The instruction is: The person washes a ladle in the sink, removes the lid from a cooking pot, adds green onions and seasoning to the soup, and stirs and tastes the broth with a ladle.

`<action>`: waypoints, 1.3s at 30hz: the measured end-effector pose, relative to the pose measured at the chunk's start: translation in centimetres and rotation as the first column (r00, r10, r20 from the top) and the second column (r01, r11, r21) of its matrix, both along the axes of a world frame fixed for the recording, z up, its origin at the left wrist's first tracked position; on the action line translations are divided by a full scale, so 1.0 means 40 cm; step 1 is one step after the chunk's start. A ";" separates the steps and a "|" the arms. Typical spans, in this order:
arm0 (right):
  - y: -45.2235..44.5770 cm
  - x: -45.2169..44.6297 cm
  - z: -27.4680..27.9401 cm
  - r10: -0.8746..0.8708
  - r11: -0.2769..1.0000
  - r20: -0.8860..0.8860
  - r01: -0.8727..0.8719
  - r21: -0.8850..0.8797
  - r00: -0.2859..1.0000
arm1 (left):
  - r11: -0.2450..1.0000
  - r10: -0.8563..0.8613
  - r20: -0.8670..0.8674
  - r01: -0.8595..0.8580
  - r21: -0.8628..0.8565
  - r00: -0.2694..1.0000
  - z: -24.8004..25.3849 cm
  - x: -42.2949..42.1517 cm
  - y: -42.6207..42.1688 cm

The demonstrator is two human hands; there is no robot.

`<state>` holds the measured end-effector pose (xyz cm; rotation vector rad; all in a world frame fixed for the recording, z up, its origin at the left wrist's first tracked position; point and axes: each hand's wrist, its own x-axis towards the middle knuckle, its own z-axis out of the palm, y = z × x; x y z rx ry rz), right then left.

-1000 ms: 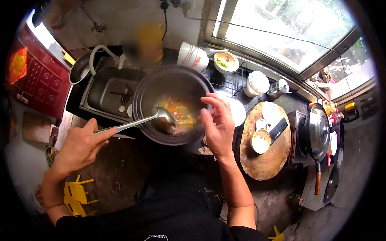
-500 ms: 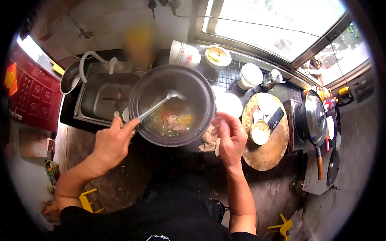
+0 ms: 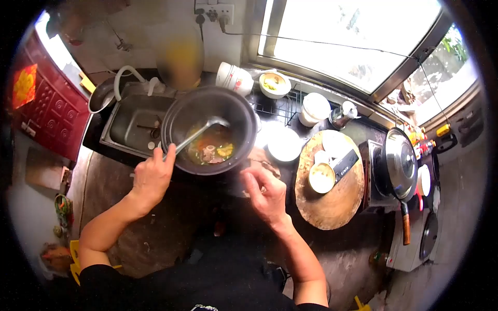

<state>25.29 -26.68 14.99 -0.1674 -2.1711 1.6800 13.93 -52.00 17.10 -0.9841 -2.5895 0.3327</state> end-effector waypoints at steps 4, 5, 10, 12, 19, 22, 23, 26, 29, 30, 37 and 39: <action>0.087 0.089 -0.023 0.094 0.995 0.039 -0.092 -0.038 0.995 | 0.941 0.159 0.237 -0.220 0.257 0.958 0.071 0.107 -0.018; 0.101 0.107 -0.026 0.105 0.992 0.036 -0.102 -0.067 0.994 | 0.901 0.220 0.318 -0.317 0.297 0.922 0.082 0.124 -0.021; 0.151 0.166 -0.038 0.213 0.976 0.053 -0.210 -0.064 0.976 | 0.585 0.159 0.735 -0.663 0.468 0.659 0.126 0.171 -0.044; 0.155 0.183 -0.044 0.265 0.964 0.041 -0.264 -0.035 0.963 | 0.454 0.028 0.787 -0.710 0.539 0.616 0.114 0.194 -0.045; 0.165 0.243 -0.071 0.396 0.914 -0.005 -0.394 0.097 0.918 | 0.548 0.286 0.587 -0.632 0.548 0.757 0.104 0.256 0.005; 0.173 0.283 -0.058 0.404 0.910 -0.016 -0.400 0.109 0.914 | 0.656 0.498 0.419 -0.646 0.392 0.760 0.074 0.267 0.003; 0.176 0.290 -0.052 0.406 0.909 -0.027 -0.401 0.116 0.913 | 0.636 0.504 0.419 -0.653 0.411 0.755 0.075 0.277 0.003; 0.188 0.316 -0.058 0.398 0.914 -0.032 -0.393 0.099 0.917 | 0.617 0.433 0.348 -0.555 0.557 0.831 0.044 0.291 -0.021; 0.196 0.339 -0.065 0.380 0.917 -0.065 -0.367 0.154 0.923 | 0.578 0.297 0.337 -0.449 0.681 0.893 0.012 0.299 -0.032; 0.204 0.349 -0.057 0.392 0.905 -0.085 -0.368 0.212 0.916 | 0.568 0.263 0.358 -0.444 0.693 0.896 0.013 0.305 -0.026; 0.265 0.411 -0.127 0.267 0.958 0.240 -0.231 -0.171 0.933 | 0.160 -0.506 0.732 -0.784 0.599 0.456 -0.028 0.490 0.295; 0.293 0.423 -0.174 0.161 0.968 0.255 -0.103 -0.228 0.953 | 0.271 -0.621 0.761 -0.860 0.432 0.187 -0.108 0.508 0.401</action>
